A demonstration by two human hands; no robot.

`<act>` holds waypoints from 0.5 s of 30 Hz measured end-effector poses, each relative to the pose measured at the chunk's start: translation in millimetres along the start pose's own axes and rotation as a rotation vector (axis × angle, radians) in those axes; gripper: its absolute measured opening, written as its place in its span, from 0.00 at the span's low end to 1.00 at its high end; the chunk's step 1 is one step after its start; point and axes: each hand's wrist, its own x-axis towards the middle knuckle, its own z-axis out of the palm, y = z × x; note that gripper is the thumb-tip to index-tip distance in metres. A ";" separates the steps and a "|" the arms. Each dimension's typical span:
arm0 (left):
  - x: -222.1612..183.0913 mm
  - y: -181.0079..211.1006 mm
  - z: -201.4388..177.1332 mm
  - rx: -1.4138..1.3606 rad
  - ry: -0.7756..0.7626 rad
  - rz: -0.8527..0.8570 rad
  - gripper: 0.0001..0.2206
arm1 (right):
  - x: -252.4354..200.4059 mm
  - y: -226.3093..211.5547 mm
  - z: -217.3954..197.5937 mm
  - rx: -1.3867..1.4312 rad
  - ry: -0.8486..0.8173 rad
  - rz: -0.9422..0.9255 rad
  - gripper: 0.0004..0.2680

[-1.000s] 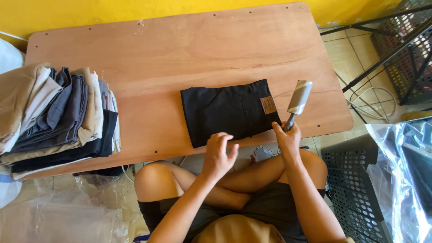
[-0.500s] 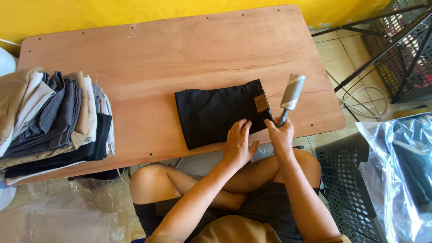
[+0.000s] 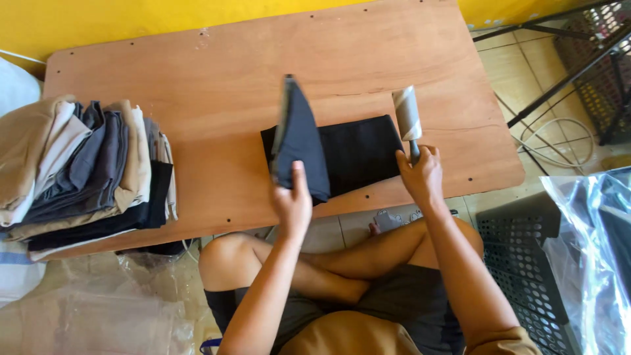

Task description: Using a lint roller to remove debris from a pair of pants and then folding them on a table.

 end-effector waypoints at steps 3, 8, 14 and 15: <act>18.2 21.8 -47.7 -0.042 0.049 -0.124 0.14 | 5.0 41.8 17.1 -0.131 -0.068 0.100 0.16; 58.2 34.3 -103.2 -0.074 0.207 -0.047 0.15 | 34.3 77.0 49.1 -0.130 -0.111 0.220 0.17; 100.7 25.0 -139.5 -0.365 0.307 0.012 0.14 | 51.7 91.1 47.3 0.199 0.009 0.237 0.13; 102.0 23.4 -142.0 -0.363 0.309 0.008 0.14 | 58.0 96.7 31.3 0.196 0.005 0.238 0.13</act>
